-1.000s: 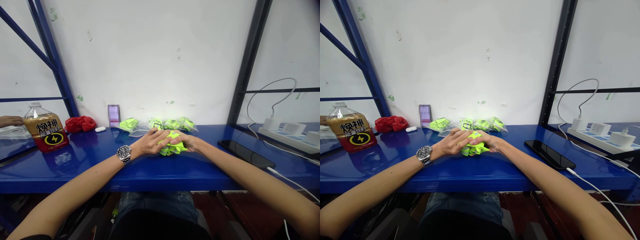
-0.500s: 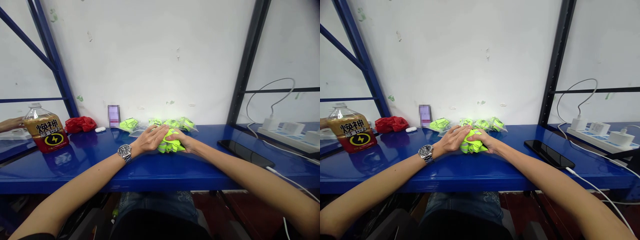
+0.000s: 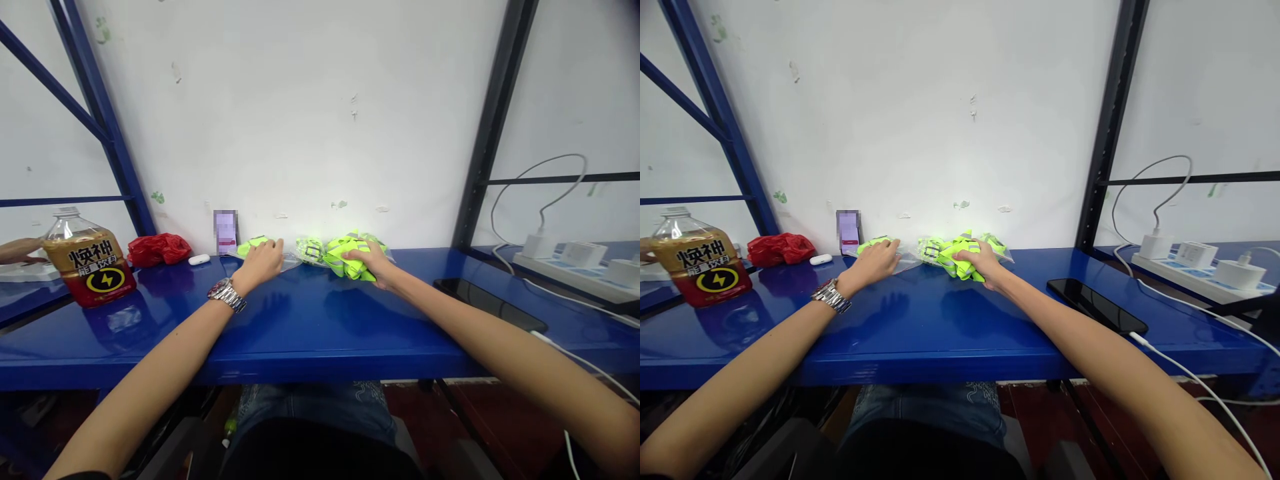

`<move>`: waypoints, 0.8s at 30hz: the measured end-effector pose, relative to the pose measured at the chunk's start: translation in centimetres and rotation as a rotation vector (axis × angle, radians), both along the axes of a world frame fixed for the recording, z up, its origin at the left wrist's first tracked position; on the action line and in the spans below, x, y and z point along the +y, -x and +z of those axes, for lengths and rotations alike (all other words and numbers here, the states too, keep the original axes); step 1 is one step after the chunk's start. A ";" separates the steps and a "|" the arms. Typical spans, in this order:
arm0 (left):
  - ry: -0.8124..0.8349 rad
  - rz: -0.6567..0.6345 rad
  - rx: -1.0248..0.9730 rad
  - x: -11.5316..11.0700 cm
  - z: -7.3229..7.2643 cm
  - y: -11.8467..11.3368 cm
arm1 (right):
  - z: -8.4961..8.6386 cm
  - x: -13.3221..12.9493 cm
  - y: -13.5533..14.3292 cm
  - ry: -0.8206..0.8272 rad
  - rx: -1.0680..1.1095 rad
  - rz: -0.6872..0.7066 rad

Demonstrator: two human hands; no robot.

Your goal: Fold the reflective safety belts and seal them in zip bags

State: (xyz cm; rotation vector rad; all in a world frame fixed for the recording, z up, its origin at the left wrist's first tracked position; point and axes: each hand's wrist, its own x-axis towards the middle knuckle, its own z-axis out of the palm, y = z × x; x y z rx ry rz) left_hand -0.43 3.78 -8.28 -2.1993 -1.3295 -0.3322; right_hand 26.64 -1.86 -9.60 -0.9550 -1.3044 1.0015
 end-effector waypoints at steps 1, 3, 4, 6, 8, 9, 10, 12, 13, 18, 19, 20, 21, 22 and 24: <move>0.077 0.067 0.024 0.5 -0.1 0.7 | 0.0 0.1 -0.1 0.016 0.002 -0.002; 0.161 0.099 0.058 1.2 -0.2 1.9 | -0.1 0.1 0.0 0.034 0.008 0.017; 0.179 0.091 0.069 1.4 -0.3 2.2 | -0.1 0.1 0.1 0.034 0.010 0.029; 0.176 0.072 0.076 1.4 -0.4 2.2 | 0.0 -0.2 0.3 0.023 0.015 0.059; 0.149 0.059 0.075 1.0 -0.2 1.5 | 0.1 -0.5 0.6 0.011 0.024 0.108; 0.126 0.046 0.076 0.6 -0.1 1.0 | 0.2 -0.7 0.8 0.004 0.031 0.138; 0.101 0.028 0.079 0.1 -0.1 0.3 | 0.2 -0.9 0.9 -0.003 0.037 0.177; 0.032 -0.032 0.089 -1.3 0.0 -1.3 | 0.2 -1.2 1.2 -0.027 0.046 0.249; -0.001 -0.063 0.088 -2.0 -0.1 -2.1 | 0.3 -1.3 1.3 -0.044 0.051 0.286; -0.038 -0.148 -0.050 -4.6 -0.8 -4.9 | 0.5 -1.8 1.9 -0.084 0.072 0.409; -0.046 -0.147 -0.098 -4.7 -0.9 -5.0 | 0.6 -1.8 2.0 -0.080 0.078 0.393; -0.054 -0.149 -0.149 -4.6 -1.0 -5.1 | 0.6 -1.9 2.1 -0.073 0.085 0.369; -0.062 -0.157 -0.200 -4.5 -1.2 -5.0 | 0.7 -1.9 2.2 -0.065 0.089 0.343; -0.065 -0.175 -0.248 -4.3 -1.2 -5.0 | 0.7 -1.8 2.3 -0.057 0.089 0.322; -0.058 -0.221 -0.332 -3.9 -1.3 -4.8 | 0.8 -1.7 2.4 -0.051 0.081 0.298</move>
